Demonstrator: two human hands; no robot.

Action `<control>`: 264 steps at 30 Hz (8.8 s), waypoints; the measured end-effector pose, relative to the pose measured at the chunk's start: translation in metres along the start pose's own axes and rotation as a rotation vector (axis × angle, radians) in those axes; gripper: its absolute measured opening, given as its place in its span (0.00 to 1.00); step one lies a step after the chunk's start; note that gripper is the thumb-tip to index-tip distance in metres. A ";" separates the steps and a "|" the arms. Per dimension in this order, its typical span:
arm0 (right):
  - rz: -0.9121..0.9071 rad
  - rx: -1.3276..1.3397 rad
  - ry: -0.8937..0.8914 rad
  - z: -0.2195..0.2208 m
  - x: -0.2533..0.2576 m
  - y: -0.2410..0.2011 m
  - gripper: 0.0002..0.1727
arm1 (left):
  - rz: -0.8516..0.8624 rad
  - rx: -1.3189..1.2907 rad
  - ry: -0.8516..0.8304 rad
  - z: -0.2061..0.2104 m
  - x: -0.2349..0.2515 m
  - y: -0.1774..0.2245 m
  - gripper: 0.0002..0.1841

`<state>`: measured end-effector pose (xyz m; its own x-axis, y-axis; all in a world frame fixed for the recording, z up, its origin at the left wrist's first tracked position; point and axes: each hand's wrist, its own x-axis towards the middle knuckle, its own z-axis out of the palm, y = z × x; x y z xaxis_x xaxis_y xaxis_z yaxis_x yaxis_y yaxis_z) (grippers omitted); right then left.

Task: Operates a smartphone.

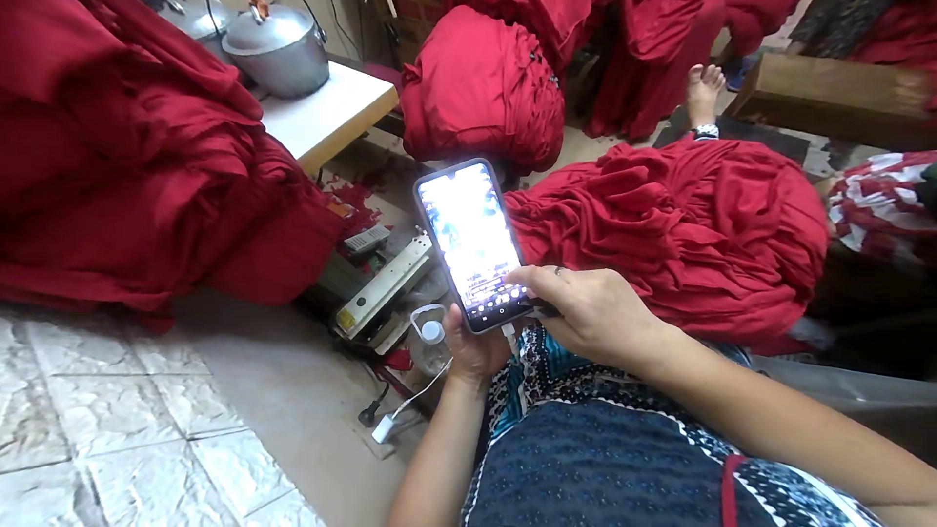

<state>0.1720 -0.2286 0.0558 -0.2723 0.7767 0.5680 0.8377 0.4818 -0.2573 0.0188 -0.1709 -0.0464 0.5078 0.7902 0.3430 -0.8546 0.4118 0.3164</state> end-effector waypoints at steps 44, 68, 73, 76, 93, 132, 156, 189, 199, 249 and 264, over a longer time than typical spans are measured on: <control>-0.063 -0.089 0.048 -0.019 0.030 0.015 0.16 | -0.037 0.013 0.023 0.005 -0.002 0.003 0.31; 0.052 -0.032 0.130 -0.014 0.043 0.021 0.12 | -0.075 -0.059 0.024 -0.001 -0.002 0.004 0.32; 0.109 0.035 0.094 -0.009 0.034 0.017 0.12 | -0.049 -0.016 0.066 0.001 -0.002 0.004 0.32; 0.125 0.072 0.074 -0.005 0.028 0.015 0.12 | -0.036 -0.010 0.075 0.001 -0.002 0.004 0.31; 0.117 0.142 0.043 0.000 0.015 0.011 0.12 | -0.038 -0.021 0.049 -0.002 -0.001 0.005 0.32; 0.062 0.182 -0.054 0.006 0.000 0.015 0.32 | -0.057 -0.099 0.028 0.002 0.001 0.008 0.30; 0.057 0.159 -0.029 0.008 0.000 0.013 0.36 | -0.032 -0.067 -0.029 0.006 0.000 0.008 0.27; -0.015 0.023 0.096 -0.003 0.016 0.017 0.22 | -0.040 0.007 0.032 -0.003 -0.001 0.009 0.31; -0.042 -0.082 0.091 -0.003 0.032 0.013 0.24 | 0.001 0.066 0.077 -0.007 -0.002 0.006 0.33; -0.113 0.001 0.096 0.008 0.009 0.007 0.17 | 0.013 0.036 0.038 -0.001 -0.001 0.006 0.28; -0.047 -0.006 0.096 0.008 0.006 0.009 0.12 | -0.010 0.008 0.031 -0.003 0.000 0.006 0.30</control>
<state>0.1736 -0.2165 0.0508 -0.2651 0.7107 0.6516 0.8281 0.5140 -0.2238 0.0133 -0.1677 -0.0472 0.5126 0.7999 0.3121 -0.8485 0.4162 0.3268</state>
